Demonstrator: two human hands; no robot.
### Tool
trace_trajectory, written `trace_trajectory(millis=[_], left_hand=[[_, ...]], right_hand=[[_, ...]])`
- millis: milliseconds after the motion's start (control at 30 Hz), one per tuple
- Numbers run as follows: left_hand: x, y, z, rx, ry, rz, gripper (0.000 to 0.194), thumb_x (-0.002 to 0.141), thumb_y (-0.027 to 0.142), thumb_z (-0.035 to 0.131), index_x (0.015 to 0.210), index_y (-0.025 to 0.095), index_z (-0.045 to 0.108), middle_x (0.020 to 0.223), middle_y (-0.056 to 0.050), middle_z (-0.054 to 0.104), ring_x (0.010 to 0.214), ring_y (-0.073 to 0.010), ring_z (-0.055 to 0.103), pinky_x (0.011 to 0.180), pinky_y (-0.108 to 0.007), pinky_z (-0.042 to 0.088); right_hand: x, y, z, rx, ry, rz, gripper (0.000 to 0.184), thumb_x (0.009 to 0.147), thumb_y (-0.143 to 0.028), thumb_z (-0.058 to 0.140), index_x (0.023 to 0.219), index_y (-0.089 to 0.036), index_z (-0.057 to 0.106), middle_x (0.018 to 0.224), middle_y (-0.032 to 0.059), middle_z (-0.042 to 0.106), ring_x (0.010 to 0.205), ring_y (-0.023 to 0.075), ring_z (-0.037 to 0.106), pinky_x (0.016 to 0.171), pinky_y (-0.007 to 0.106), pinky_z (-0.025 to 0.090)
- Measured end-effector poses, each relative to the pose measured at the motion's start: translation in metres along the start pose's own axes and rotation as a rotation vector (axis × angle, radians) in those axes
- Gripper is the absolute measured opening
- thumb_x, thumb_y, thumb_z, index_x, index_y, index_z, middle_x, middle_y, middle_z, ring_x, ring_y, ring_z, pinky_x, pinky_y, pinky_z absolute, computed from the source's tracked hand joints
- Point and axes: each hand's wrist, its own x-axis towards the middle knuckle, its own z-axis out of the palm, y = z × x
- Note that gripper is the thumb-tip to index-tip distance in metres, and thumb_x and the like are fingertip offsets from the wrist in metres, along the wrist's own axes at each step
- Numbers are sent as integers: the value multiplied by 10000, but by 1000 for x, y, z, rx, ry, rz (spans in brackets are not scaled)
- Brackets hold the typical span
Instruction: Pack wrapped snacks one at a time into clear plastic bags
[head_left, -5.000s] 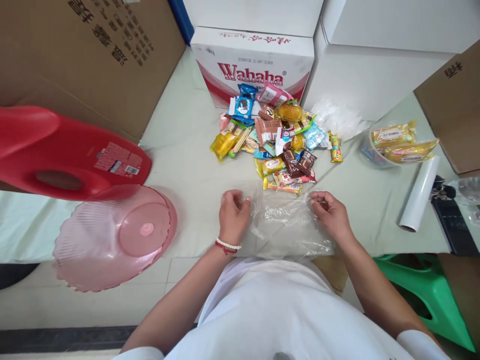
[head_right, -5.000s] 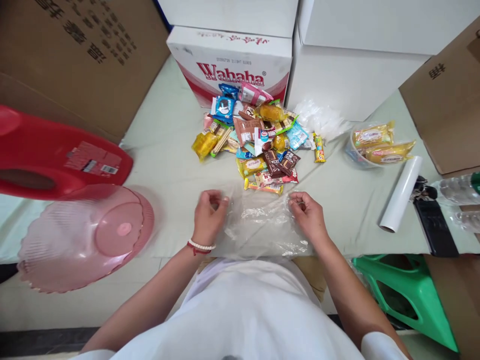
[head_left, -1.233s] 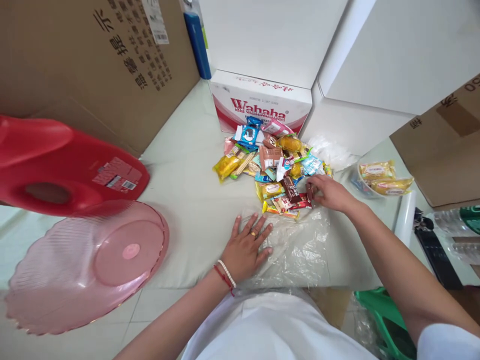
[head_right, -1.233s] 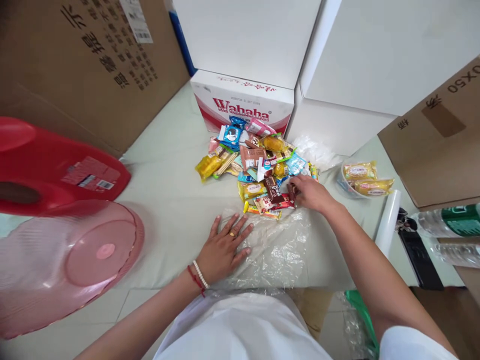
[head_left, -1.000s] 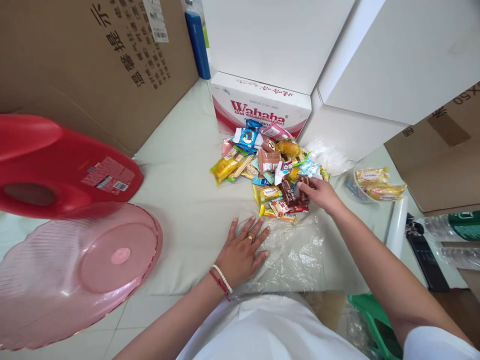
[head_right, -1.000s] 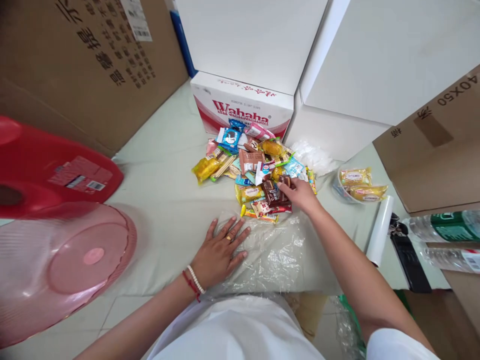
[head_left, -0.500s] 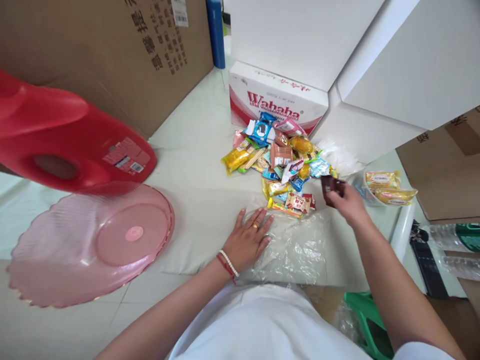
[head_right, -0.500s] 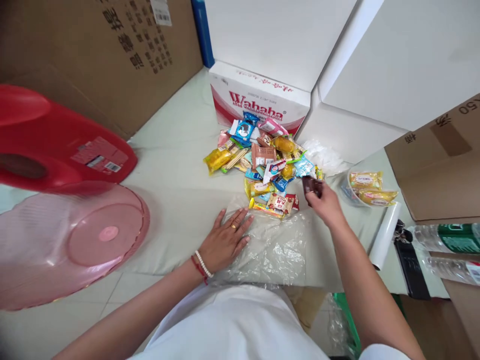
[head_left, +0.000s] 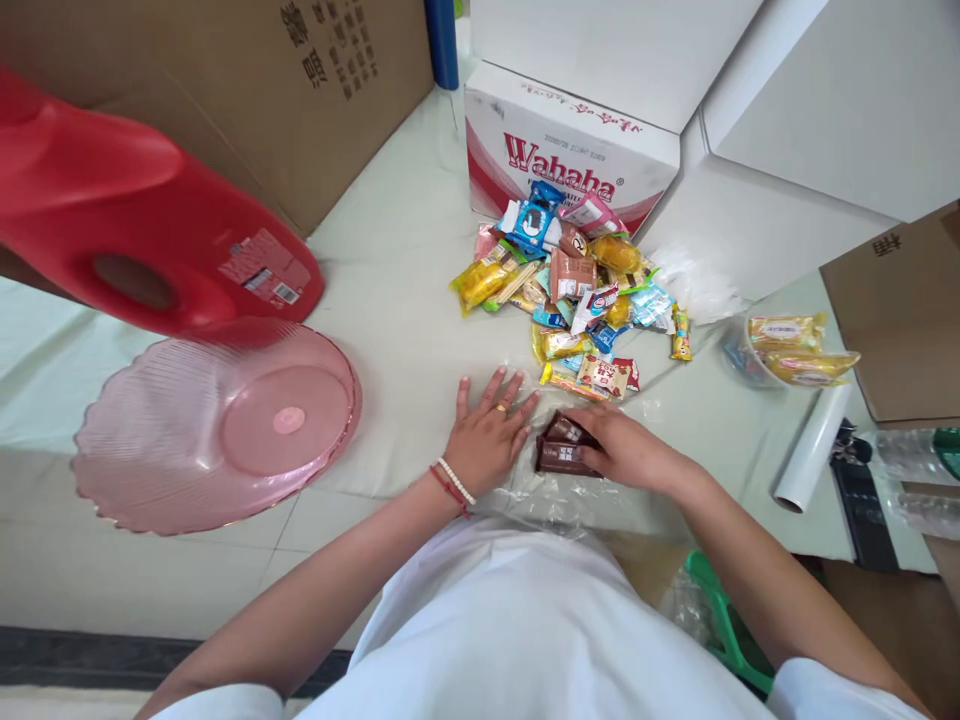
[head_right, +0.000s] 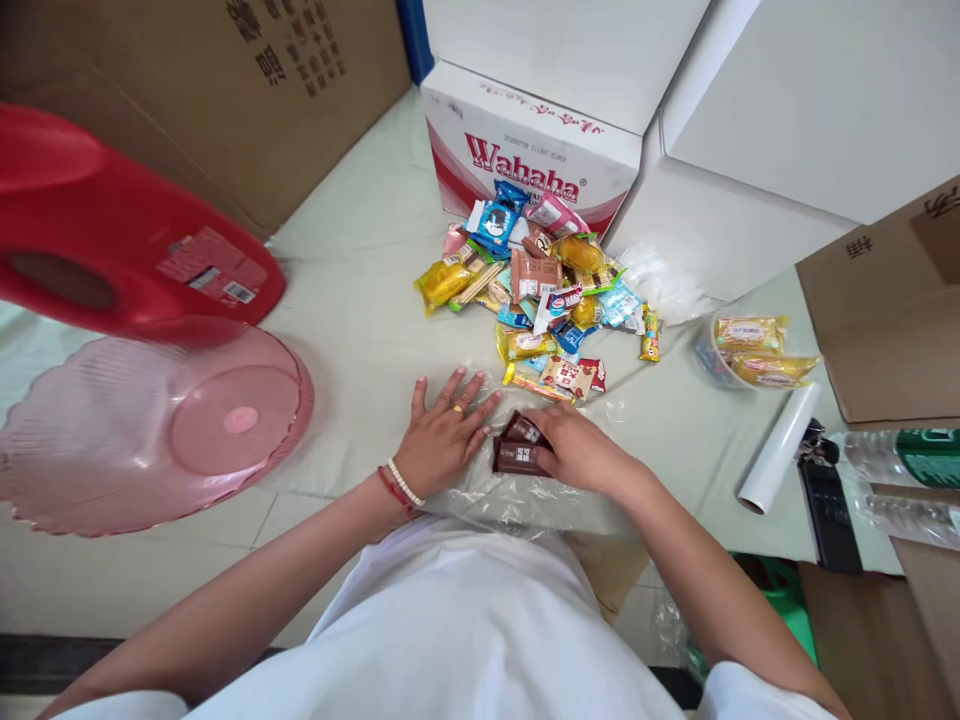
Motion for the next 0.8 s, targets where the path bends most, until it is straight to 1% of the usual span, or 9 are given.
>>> trace_trajectory(millis=[67, 100, 167, 233, 333, 433, 500, 667, 800], left_hand=[[-1, -5, -2, 4, -8, 0, 500, 1049, 404, 413, 1538, 315, 463, 1671, -62, 355, 1582, -307, 244, 1255, -690, -2], [-2, -8, -3, 3, -13, 0, 512, 1049, 421, 412, 1544, 301, 457, 1664, -68, 367, 1571, -304, 274, 1259, -683, 3], [-3, -10, -3, 3, -15, -8, 558, 1047, 467, 403, 1562, 254, 432, 1650, -97, 387, 1552, -300, 318, 1266, -666, 18], [-4, -11, -2, 10, -2, -16, 618, 1043, 503, 392, 1581, 198, 397, 1644, -133, 384, 1547, -299, 330, 1272, -650, 31], [-4, -11, 0, 21, 14, -18, 647, 1045, 508, 374, 1592, 161, 369, 1640, -156, 382, 1544, -296, 337, 1275, -641, 45], [-3, -12, 0, 17, 0, -17, 638, 1053, 493, 354, 1600, 165, 351, 1645, -149, 373, 1550, -289, 326, 1273, -645, 39], [-3, -12, 0, 15, -14, -21, 630, 1057, 482, 340, 1604, 168, 342, 1651, -145, 361, 1557, -287, 311, 1271, -650, 38], [-2, -10, -1, 17, -32, -36, 622, 1057, 471, 331, 1605, 178, 343, 1656, -140, 355, 1562, -293, 299, 1270, -653, 56], [-3, -10, -1, 16, -36, -42, 621, 1056, 465, 333, 1608, 181, 337, 1660, -132, 350, 1562, -296, 299, 1270, -655, 61]], right_hand=[[0, -3, 7, -194, 130, 12, 442, 923, -249, 647, 1359, -175, 637, 1355, 165, 625, 1196, 338, 525, 1016, 507, 453], [-1, -6, 12, -255, 163, 27, 450, 927, -311, 671, 1357, -177, 641, 1367, 168, 612, 1194, 352, 505, 1005, 521, 449], [-7, -14, 22, -328, 161, 42, 537, 887, -393, 743, 1367, -180, 633, 1321, 165, 628, 1143, 357, 505, 952, 516, 462], [-13, -20, 32, -379, 140, 49, 557, 850, -354, 790, 1352, -171, 636, 1249, 158, 653, 1091, 348, 516, 905, 500, 466], [-20, -23, 40, -367, 164, 89, 483, 864, -292, 771, 1313, -166, 647, 1193, 145, 664, 1056, 330, 518, 883, 474, 460], [-23, -19, 40, -250, 241, 158, 459, 903, -385, 732, 1301, -175, 641, 1161, 134, 662, 1023, 307, 514, 888, 443, 460], [-19, -17, 39, -239, 280, 216, 471, 920, -418, 707, 1317, -176, 628, 1177, 138, 654, 1021, 306, 509, 895, 440, 454], [-4, -16, 42, -342, 206, 264, 442, 885, -300, 728, 1299, -179, 630, 1199, 132, 639, 1094, 340, 488, 897, 455, 420], [-11, -11, 35, -268, 157, 280, 390, 834, -221, 730, 1213, -184, 646, 1146, 112, 634, 1059, 311, 489, 890, 425, 411]])
